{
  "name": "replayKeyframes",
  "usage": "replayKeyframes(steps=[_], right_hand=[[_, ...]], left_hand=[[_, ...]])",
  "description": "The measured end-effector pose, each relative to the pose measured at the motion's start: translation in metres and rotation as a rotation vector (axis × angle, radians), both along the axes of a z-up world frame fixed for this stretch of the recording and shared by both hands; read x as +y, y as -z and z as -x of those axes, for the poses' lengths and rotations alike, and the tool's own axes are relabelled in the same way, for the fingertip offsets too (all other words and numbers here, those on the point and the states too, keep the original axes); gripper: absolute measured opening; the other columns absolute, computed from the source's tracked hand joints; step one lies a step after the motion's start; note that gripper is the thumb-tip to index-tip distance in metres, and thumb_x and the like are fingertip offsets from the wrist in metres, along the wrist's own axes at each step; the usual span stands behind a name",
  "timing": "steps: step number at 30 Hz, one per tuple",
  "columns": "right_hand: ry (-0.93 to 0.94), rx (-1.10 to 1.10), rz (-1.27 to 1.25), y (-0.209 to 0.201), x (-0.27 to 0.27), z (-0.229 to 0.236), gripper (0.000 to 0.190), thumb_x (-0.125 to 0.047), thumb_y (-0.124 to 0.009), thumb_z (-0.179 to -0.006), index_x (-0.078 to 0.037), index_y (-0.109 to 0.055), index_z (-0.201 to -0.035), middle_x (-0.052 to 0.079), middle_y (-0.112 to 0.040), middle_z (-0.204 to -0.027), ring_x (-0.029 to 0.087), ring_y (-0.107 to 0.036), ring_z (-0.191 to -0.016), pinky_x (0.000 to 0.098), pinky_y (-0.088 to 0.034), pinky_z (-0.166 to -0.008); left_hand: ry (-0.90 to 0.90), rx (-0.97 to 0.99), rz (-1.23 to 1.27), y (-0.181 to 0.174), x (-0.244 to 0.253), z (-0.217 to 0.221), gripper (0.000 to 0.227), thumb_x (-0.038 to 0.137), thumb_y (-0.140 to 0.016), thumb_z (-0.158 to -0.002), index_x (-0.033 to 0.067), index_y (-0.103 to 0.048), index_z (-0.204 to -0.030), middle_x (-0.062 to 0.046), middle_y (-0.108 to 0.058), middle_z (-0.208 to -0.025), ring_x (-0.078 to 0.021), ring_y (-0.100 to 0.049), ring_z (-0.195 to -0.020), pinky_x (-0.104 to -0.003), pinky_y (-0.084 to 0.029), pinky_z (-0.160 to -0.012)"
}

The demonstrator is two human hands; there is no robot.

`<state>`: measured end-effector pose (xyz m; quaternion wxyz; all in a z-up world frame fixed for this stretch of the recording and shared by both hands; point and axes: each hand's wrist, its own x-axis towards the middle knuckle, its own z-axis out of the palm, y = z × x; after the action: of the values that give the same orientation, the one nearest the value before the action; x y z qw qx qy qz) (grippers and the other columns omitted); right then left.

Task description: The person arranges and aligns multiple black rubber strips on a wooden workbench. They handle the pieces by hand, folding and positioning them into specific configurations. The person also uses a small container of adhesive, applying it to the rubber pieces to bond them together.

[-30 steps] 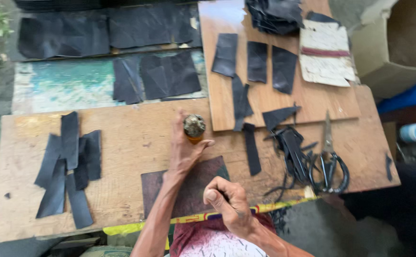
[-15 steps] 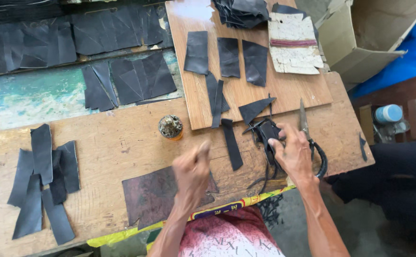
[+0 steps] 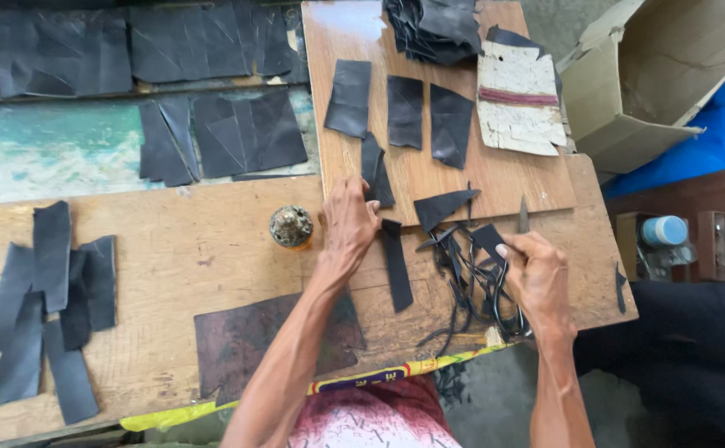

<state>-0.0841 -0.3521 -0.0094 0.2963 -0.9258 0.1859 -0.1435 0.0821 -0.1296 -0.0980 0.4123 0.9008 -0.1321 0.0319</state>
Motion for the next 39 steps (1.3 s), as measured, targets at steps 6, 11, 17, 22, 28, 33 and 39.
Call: replayKeyframes(steps=[6,11,17,22,28,33,39], right_hand=[[-0.002,-0.041,-0.097,-0.003,0.002,-0.004,0.014,0.0,-0.067,-0.094,0.002,-0.068,-0.108,0.012,-0.075,-0.093,0.018,-0.074,-0.083,0.0314,-0.056,-0.071],[0.036,0.019,-0.102,-0.007,0.011,-0.012,0.016,-0.003,-0.074,-0.087,0.002,-0.068,-0.1,0.012,-0.075,-0.088,0.019,-0.072,-0.076,0.0322,-0.055,-0.066],[-0.174,-0.196,-0.249,-0.009,0.005,-0.017,0.02,-0.001,-0.064,-0.101,0.0,-0.051,-0.116,0.01,-0.077,-0.108,0.015,-0.074,-0.097,0.0288,-0.058,-0.079],[-0.174,-0.089,-0.413,-0.008,0.017,-0.04,0.036,-0.003,-0.057,-0.098,-0.001,-0.045,-0.132,0.008,-0.073,-0.098,0.014,-0.072,-0.082,0.0296,-0.062,-0.068],[-0.361,0.112,0.075,0.006,0.018,-0.081,0.025,0.005,-0.062,-0.092,-0.001,-0.068,-0.116,0.014,-0.068,-0.109,0.026,-0.068,-0.094,0.0366,-0.058,-0.083],[-0.541,0.08,0.347,0.026,0.013,-0.108,0.046,0.009,-0.071,-0.072,-0.001,-0.071,-0.117,0.015,-0.064,-0.117,0.031,-0.059,-0.111,0.0406,-0.05,-0.101],[-0.345,0.096,0.232,0.004,0.008,-0.101,0.032,-0.015,-0.082,-0.08,-0.002,-0.069,-0.107,0.01,-0.07,-0.105,0.024,-0.065,-0.098,0.0407,-0.052,-0.09]], left_hand=[[-0.032,0.031,0.057,-0.003,-0.013,-0.012,0.033,0.012,-0.076,-0.088,-0.0057,-0.062,-0.112,-0.021,-0.068,-0.102,-0.0322,-0.07,-0.084,-0.044,-0.055,-0.067],[-0.114,0.002,-0.094,-0.017,-0.029,-0.031,0.045,0.019,-0.085,-0.076,-0.0089,-0.062,-0.103,-0.027,-0.063,-0.1,-0.0394,-0.069,-0.084,-0.05,-0.053,-0.065],[-0.081,0.011,0.022,-0.023,-0.02,-0.029,0.04,0.011,-0.083,-0.073,-0.0054,-0.063,-0.104,-0.024,-0.064,-0.1,-0.0392,-0.067,-0.084,-0.049,-0.053,-0.066],[-0.057,-0.208,0.279,-0.04,-0.008,-0.011,0.036,0.008,-0.075,-0.082,-0.001,-0.063,-0.115,-0.016,-0.072,-0.1,-0.0267,-0.07,-0.087,-0.041,-0.056,-0.072],[0.021,0.245,0.453,-0.097,0.034,0.032,0.018,0.017,-0.073,-0.093,0.0002,-0.068,-0.097,-0.01,-0.072,-0.075,-0.0178,-0.065,-0.062,-0.036,-0.052,-0.056],[0.022,0.344,0.492,-0.104,0.047,0.048,0.021,0.022,-0.074,-0.09,0.0016,-0.07,-0.093,-0.008,-0.072,-0.073,-0.0138,-0.063,-0.059,-0.032,-0.053,-0.052],[0.072,0.359,0.649,-0.103,0.064,0.062,0.026,0.026,-0.075,-0.091,0.004,-0.071,-0.103,-0.003,-0.074,-0.081,-0.009,-0.067,-0.068,-0.027,-0.058,-0.058]])
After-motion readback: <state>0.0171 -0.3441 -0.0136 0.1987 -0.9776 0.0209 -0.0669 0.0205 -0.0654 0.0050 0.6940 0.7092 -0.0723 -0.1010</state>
